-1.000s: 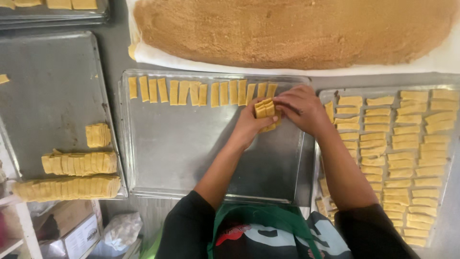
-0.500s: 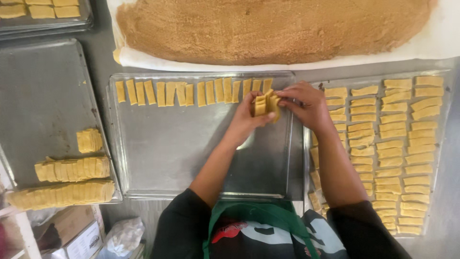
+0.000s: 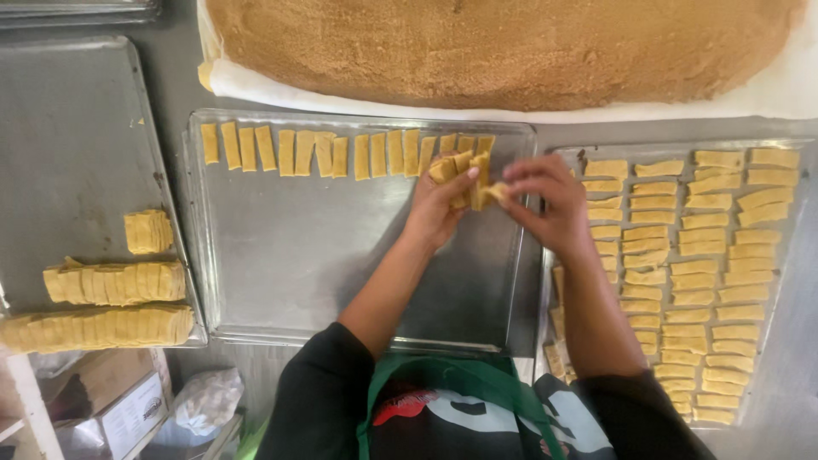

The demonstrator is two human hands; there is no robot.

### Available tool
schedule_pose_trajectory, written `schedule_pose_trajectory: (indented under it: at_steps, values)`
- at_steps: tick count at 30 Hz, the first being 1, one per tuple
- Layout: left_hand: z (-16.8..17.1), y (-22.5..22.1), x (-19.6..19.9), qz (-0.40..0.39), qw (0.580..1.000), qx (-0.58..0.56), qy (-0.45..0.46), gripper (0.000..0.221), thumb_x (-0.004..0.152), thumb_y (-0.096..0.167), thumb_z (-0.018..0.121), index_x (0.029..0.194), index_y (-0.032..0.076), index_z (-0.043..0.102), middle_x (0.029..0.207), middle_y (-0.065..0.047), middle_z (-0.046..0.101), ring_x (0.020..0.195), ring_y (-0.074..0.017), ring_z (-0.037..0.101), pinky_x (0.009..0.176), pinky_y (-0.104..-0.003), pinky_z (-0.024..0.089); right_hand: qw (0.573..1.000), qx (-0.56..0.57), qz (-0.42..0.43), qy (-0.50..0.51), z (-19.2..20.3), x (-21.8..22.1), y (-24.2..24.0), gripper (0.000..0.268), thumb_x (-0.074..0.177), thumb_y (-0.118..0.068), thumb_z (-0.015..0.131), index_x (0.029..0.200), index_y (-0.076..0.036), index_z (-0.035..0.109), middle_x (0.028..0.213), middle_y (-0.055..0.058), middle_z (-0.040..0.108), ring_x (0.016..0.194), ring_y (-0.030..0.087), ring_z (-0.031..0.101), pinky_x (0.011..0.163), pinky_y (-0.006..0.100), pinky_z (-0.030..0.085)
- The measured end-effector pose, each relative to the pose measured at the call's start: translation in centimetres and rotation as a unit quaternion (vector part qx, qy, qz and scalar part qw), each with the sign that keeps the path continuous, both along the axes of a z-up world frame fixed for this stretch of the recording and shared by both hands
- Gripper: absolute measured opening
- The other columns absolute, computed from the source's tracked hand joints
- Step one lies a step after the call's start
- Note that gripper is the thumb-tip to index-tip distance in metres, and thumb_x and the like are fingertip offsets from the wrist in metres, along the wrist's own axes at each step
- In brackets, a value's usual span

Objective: The person picks up individual rectangular dough pieces from a tray and stacks them into small bundles on another tray by hand.

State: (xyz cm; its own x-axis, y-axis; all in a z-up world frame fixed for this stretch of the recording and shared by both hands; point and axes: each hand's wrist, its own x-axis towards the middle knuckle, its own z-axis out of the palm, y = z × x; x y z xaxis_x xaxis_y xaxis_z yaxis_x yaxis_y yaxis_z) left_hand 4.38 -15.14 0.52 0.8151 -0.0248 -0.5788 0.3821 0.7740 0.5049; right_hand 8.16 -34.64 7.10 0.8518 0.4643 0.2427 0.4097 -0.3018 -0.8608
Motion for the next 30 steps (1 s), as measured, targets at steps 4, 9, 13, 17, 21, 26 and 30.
schedule_pose_trajectory:
  at_steps: [4, 9, 13, 17, 21, 26, 30]
  values:
    - [-0.4, 0.6, -0.1, 0.001, 0.989, 0.142, -0.05, 0.041, 0.087, 0.002, 0.08, 0.119, 0.005, 0.055, 0.108, -0.011, 0.07, 0.094, -0.0219, 0.073, 0.08, -0.036, 0.061, 0.992, -0.12, -0.019, -0.035, 0.5, 1.0, 0.1, 0.019, 0.086, -0.006, 0.087, 0.101, -0.012, 0.075, 0.105, 0.003, 0.076, 0.104, 0.021, 0.07, 0.096, 0.039, 0.051]
    - [-0.6, -0.9, -0.5, -0.014, 0.996, 0.077, -0.049, 0.039, 0.087, 0.0, 0.078, 0.118, 0.004, 0.054, 0.107, -0.013, 0.069, 0.091, -0.0249, 0.074, 0.08, -0.038, 0.063, 0.987, -0.144, -0.052, -0.052, -2.4, 4.1, 0.6, 0.024, 0.089, -0.003, 0.085, 0.111, -0.006, 0.076, 0.115, 0.009, 0.073, 0.113, 0.03, 0.064, 0.099, 0.041, 0.049]
    - [-0.5, -2.5, -0.6, -0.036, 0.999, -0.003, -0.04, 0.038, 0.091, -0.002, 0.076, 0.121, 0.004, 0.054, 0.112, -0.012, 0.067, 0.096, -0.0222, 0.071, 0.083, -0.038, 0.061, 0.999, -0.043, 0.006, 0.028, -2.8, 2.0, -1.5, 0.03, 0.082, -0.003, 0.082, 0.111, -0.005, 0.074, 0.121, 0.01, 0.072, 0.117, 0.028, 0.063, 0.101, 0.039, 0.05]
    - [0.1, -2.5, 0.8, -0.017, 0.998, -0.007, -0.065, 0.034, 0.092, -0.001, 0.072, 0.121, 0.002, 0.054, 0.112, -0.015, 0.071, 0.101, -0.0222, 0.074, 0.088, -0.039, 0.063, 0.983, 0.101, -0.008, 0.15, -1.7, 0.9, -4.1, 0.019, 0.086, -0.004, 0.082, 0.098, -0.011, 0.068, 0.12, 0.005, 0.07, 0.114, 0.022, 0.065, 0.101, 0.035, 0.052]
    - [0.6, 0.0, -0.4, -0.033, 0.995, 0.052, -0.085, 0.033, 0.094, 0.002, 0.073, 0.121, 0.001, 0.054, 0.109, -0.018, 0.074, 0.095, -0.0268, 0.074, 0.083, -0.039, 0.061, 0.988, -0.139, -0.043, 0.059, -2.3, 2.1, -3.1, 0.016, 0.09, -0.006, 0.085, 0.102, -0.01, 0.075, 0.106, 0.006, 0.075, 0.102, 0.024, 0.069, 0.093, 0.037, 0.052]
    - [1.4, 3.4, -2.8, -0.04, 0.996, 0.032, -0.076, 0.042, 0.088, 0.008, 0.077, 0.122, 0.002, 0.054, 0.103, -0.014, 0.071, 0.09, -0.0263, 0.075, 0.079, -0.039, 0.062, 0.974, -0.174, -0.102, -0.104, -2.2, 2.1, 1.9, 0.025, 0.085, -0.006, 0.087, 0.107, -0.005, 0.074, 0.115, 0.014, 0.071, 0.112, 0.034, 0.066, 0.097, 0.043, 0.051]
    - [2.5, 8.6, -5.0, -0.006, 0.994, 0.039, -0.097, 0.047, 0.088, 0.007, 0.08, 0.129, 0.003, 0.056, 0.112, -0.01, 0.07, 0.1, -0.0186, 0.07, 0.083, -0.034, 0.058, 0.995, -0.08, 0.045, -0.038, -0.3, -1.8, 9.1, 0.034, 0.081, -0.006, 0.085, 0.113, -0.004, 0.073, 0.118, 0.015, 0.07, 0.114, 0.033, 0.066, 0.097, 0.041, 0.052]
